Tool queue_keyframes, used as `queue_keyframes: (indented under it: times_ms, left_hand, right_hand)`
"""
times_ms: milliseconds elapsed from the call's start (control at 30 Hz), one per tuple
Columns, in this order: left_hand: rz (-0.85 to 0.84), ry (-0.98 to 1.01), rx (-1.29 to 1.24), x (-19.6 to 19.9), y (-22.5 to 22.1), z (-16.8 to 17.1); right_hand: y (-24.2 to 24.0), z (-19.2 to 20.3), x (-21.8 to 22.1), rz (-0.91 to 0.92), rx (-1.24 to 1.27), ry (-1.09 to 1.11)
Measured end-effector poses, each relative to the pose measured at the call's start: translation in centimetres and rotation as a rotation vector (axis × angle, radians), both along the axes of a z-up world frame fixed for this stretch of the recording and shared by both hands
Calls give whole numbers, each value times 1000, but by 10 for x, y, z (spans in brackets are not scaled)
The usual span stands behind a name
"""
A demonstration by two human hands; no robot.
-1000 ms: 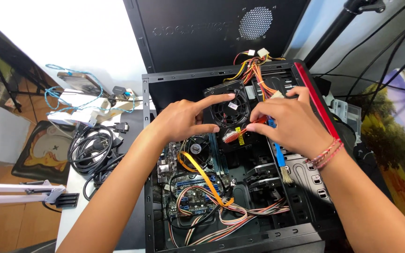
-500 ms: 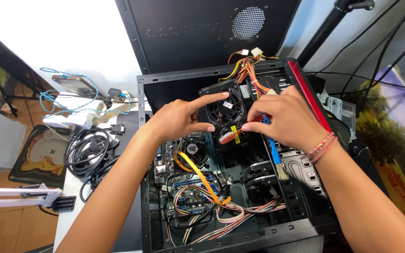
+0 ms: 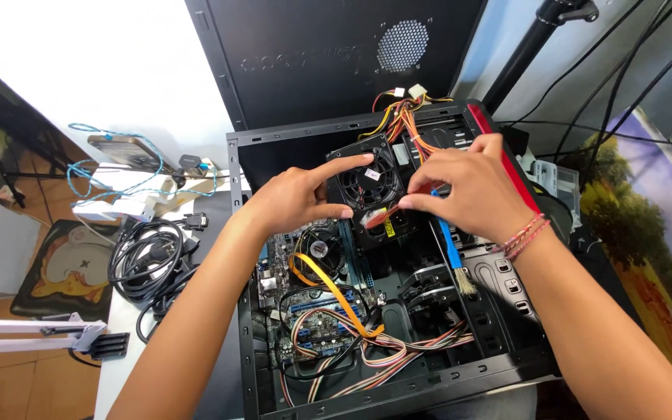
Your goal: Cleaning a power supply and other internal components of a computer using a brush.
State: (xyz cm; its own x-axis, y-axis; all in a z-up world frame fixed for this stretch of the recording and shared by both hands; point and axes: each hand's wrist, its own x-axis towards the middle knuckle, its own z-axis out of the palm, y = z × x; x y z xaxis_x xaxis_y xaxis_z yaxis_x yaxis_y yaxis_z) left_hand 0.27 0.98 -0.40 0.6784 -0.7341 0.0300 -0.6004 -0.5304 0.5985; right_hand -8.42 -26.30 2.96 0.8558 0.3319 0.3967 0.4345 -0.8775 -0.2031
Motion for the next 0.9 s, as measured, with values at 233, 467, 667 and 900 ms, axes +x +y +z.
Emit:
queue_keyframes:
  times_ms: [233, 467, 667, 900]
  left_hand:
    - [37, 10, 14, -4, 1, 5]
    - [36, 29, 0, -5, 0, 5]
    - [44, 18, 8, -5, -1, 6]
    - [45, 10, 22, -6, -1, 3]
  right_hand:
    - [-2, 1, 2, -35, 12, -10]
    - [-8, -1, 0, -24, 18, -12]
    - [-6, 1, 4, 2, 18, 30]
    - [3, 3, 0, 33, -24, 85]
